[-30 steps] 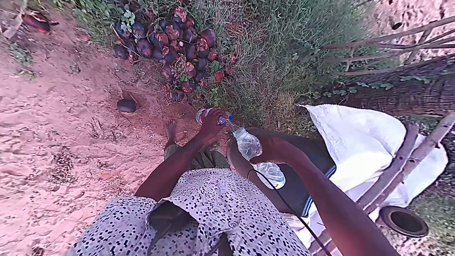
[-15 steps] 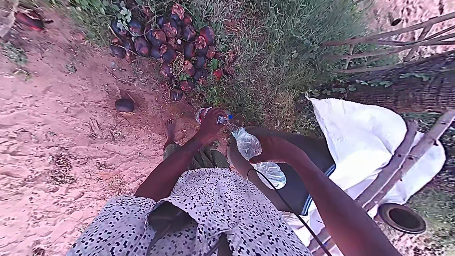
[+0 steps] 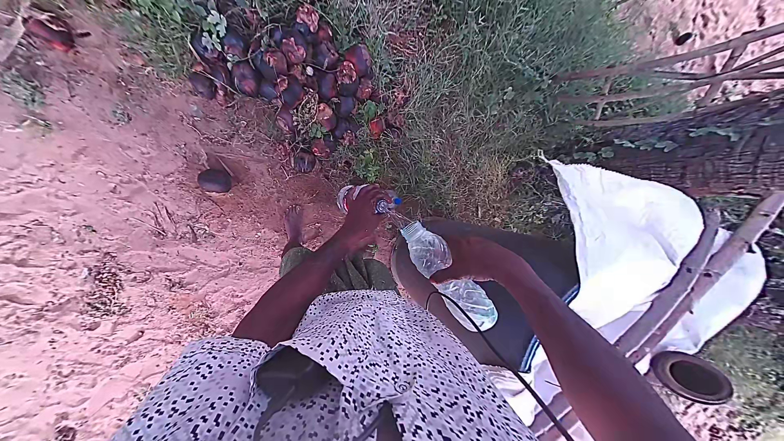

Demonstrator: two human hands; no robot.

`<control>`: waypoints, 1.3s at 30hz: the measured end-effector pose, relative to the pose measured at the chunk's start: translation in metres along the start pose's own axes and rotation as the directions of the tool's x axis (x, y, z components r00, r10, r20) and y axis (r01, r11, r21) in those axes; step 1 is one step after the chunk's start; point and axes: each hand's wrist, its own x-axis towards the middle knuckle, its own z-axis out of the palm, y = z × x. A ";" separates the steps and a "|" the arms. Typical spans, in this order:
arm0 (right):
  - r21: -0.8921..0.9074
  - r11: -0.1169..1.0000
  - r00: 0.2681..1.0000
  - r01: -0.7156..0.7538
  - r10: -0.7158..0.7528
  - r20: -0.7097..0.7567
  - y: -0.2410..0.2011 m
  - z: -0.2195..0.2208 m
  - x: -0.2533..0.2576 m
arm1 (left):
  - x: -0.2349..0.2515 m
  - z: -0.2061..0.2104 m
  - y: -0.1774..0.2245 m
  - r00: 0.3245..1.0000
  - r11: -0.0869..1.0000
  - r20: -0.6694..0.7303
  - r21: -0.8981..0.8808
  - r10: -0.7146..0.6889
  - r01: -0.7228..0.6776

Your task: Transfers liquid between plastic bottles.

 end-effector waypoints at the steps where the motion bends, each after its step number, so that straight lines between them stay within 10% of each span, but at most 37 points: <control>1: 0.001 1.000 1.000 0.001 -0.001 0.002 0.000 0.000 0.000 | 0.000 0.000 0.000 1.000 1.000 -0.003 -0.003 0.002 -0.002; 22: 0.106 0.994 0.998 0.029 -0.035 0.057 -0.007 -0.011 0.006 | 0.001 0.004 -0.005 0.999 0.999 0.030 0.026 0.045 -0.045; 28: 0.196 0.974 0.977 0.113 -0.073 -0.199 0.011 0.007 0.004 | 0.007 -0.009 0.002 1.000 0.986 -0.012 -0.168 0.019 -0.020; 33: 0.577 0.786 0.851 0.222 0.133 -0.508 0.057 0.063 -0.046 | 0.024 -0.036 0.031 0.997 0.934 0.031 -0.349 -0.075 0.081; 39: 0.765 0.541 0.482 0.349 0.597 -0.641 0.116 0.154 -0.155 | 0.028 -0.043 0.089 0.991 0.934 0.131 -0.352 -0.010 0.056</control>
